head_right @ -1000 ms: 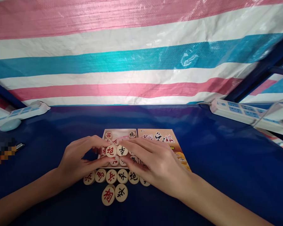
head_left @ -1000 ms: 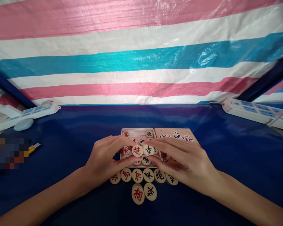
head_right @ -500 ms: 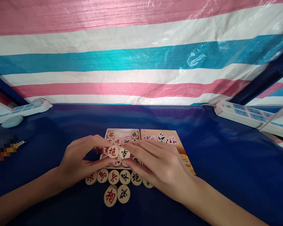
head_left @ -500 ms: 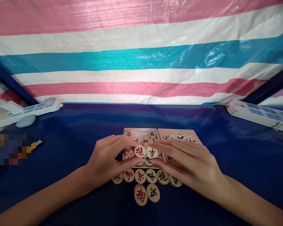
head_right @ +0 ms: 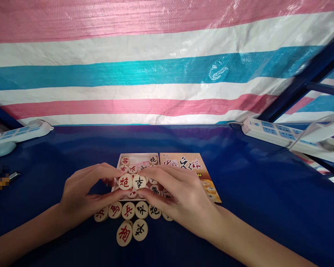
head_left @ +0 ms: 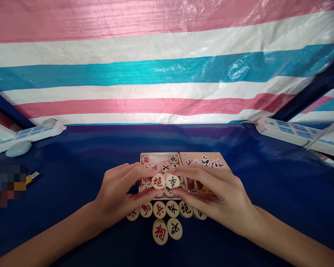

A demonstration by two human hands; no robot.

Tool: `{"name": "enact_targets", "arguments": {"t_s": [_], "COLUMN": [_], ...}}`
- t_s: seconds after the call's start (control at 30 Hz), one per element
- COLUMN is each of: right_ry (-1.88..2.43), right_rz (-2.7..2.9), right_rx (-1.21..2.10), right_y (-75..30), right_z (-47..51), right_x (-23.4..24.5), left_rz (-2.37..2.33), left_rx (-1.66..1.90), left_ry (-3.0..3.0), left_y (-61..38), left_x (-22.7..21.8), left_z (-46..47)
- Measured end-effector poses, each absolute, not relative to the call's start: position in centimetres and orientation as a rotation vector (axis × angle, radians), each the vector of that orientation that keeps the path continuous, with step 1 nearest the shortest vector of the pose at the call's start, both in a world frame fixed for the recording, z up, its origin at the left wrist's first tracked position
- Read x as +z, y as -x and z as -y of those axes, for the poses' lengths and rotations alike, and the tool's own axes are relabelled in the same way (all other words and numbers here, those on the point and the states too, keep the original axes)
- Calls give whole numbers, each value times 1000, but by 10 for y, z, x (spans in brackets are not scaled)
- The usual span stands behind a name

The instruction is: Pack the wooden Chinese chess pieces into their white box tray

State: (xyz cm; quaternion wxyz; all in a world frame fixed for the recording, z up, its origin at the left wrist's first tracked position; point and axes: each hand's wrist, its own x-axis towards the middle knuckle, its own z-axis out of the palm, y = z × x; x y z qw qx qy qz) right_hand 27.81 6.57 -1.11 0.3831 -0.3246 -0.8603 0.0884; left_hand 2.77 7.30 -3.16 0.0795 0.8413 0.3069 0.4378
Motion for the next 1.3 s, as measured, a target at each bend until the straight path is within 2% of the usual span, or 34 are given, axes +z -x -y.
{"name": "enact_targets", "arguments": {"t_s": [0.23, 0.5, 0.67, 0.97, 1.3], "right_ry": [917, 1133, 1178, 1206, 1199], "right_rz": [2191, 2275, 2317, 2340, 2380], "right_rx": [258, 99, 63, 106, -22], "right_y": [-279, -278, -275, -277, -268], "right_z": [-68, -94, -95, -100, -110], "right_x": [-9, -8, -7, -10, -18], "left_rz": [-1090, -1420, -1373, -1344, -1271], "left_rx": [1336, 1074, 973, 1010, 994], "left_ry": [-2508, -2330, -2357, -2419, -2467], "left_y": [-31, -28, -29, -26, -22], "left_x": [-25, -32, -39, -37, -38], "left_z": [-75, -112, -121, -117, -113]}}
